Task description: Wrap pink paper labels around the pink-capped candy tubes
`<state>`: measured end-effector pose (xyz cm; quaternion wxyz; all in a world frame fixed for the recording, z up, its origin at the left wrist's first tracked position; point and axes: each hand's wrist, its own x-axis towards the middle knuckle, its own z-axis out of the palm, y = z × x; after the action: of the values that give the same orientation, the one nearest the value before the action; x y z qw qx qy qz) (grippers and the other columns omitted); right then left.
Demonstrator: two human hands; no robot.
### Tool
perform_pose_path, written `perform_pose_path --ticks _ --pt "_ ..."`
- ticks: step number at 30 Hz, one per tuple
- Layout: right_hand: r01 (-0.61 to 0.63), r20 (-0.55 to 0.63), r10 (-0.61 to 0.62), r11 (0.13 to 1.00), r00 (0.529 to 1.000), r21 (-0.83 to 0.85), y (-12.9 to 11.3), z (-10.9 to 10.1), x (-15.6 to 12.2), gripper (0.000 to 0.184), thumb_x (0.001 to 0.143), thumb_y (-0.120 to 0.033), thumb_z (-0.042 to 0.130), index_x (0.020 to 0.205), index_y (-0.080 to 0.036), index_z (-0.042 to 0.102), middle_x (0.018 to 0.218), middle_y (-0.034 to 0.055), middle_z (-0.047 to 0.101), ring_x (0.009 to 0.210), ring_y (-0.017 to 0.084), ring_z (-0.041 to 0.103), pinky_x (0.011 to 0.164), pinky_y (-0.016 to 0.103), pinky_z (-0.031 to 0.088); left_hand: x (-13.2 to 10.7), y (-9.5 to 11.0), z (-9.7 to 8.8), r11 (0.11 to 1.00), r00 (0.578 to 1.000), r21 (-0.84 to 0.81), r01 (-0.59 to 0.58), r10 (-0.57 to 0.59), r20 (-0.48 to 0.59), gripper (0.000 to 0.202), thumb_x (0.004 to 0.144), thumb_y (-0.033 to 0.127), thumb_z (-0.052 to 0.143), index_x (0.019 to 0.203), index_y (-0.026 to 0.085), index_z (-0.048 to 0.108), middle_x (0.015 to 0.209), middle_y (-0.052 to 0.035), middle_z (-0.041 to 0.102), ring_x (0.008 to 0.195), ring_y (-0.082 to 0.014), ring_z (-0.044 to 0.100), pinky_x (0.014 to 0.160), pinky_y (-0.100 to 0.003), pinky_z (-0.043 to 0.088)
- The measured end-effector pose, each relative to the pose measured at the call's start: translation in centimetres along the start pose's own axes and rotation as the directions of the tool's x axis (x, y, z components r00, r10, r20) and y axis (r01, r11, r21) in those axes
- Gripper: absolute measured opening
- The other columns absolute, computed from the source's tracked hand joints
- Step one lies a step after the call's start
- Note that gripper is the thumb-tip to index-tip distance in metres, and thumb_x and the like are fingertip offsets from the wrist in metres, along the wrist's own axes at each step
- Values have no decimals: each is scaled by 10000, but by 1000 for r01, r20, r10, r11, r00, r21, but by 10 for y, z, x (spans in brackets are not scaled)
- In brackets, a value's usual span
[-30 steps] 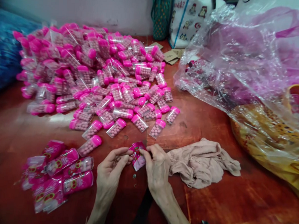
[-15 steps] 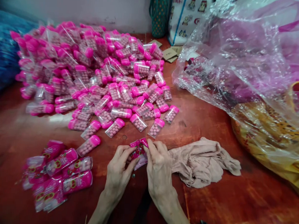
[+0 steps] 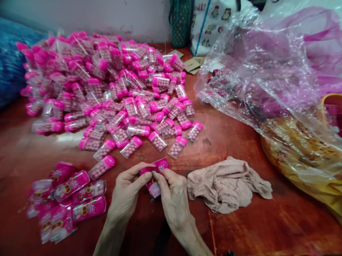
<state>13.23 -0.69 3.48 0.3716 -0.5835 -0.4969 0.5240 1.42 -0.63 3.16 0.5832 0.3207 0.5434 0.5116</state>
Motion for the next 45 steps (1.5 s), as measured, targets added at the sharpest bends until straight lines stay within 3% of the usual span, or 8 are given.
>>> perform_pose_path --ticks 4,11,16,20,24,32,38,45 --pt "15 27 -14 1000 1000 -6 2 3 1 244 843 -268 522 648 -148 608 551 -39 509 510 93 445 472 192 348 1 -9 -1 996 993 52 -67 72 -97 82 739 197 626 697 161 686 653 10 585 638 -115 503 619 -216 400" --pt "21 -23 -21 1000 1000 -17 12 7 7 143 800 -260 595 735 -167 681 660 -5 662 598 141 585 574 222 448 4 -23 -10 992 974 120 -48 73 -214 135 762 255 613 671 156 625 605 34 512 569 -91 416 541 -200 344" --pt "117 -146 -130 988 981 -96 16 12 6 61 775 -223 628 762 -197 681 735 1 687 654 153 614 646 244 469 5 -29 -10 990 960 128 -60 92 -265 192 779 265 597 624 157 567 536 58 403 509 -74 324 475 -195 274" --pt "70 -195 -80 996 978 -58 15 12 5 47 764 -235 647 740 -196 660 643 -27 660 567 126 589 556 210 450 6 -30 -9 990 955 135 -40 77 -285 188 774 274 602 633 153 572 532 57 408 494 -72 321 455 -198 261" --pt "62 -136 -68 997 988 -50 13 10 6 132 800 -239 608 685 -180 637 591 -42 621 518 98 541 505 189 402 6 -30 -9 992 946 125 -35 73 -315 199 768 285 607 625 152 568 516 61 392 480 -71 310 443 -197 254" --pt "75 -163 -105 980 981 -182 17 12 8 283 829 -320 572 592 -166 549 511 -48 515 486 89 465 512 210 344 4 -35 -6 994 934 99 -44 77 -349 174 768 282 611 650 155 588 521 66 398 484 -65 316 440 -182 266" --pt "102 -157 -153 950 976 -295 18 13 6 289 872 -284 506 609 -168 529 560 -26 532 540 109 495 548 227 342 3 -36 -5 996 925 61 -70 88 -370 118 756 266 623 710 159 643 626 37 544 589 -84 452 560 -187 388" --pt "155 -117 -184 962 976 -224 23 14 8 96 825 -202 581 746 -180 630 699 -7 632 652 135 576 626 237 413 4 -35 -7 996 923 67 -59 80 -376 106 764 256 617 738 160 653 675 28 600 629 -92 499 606 -192 424"
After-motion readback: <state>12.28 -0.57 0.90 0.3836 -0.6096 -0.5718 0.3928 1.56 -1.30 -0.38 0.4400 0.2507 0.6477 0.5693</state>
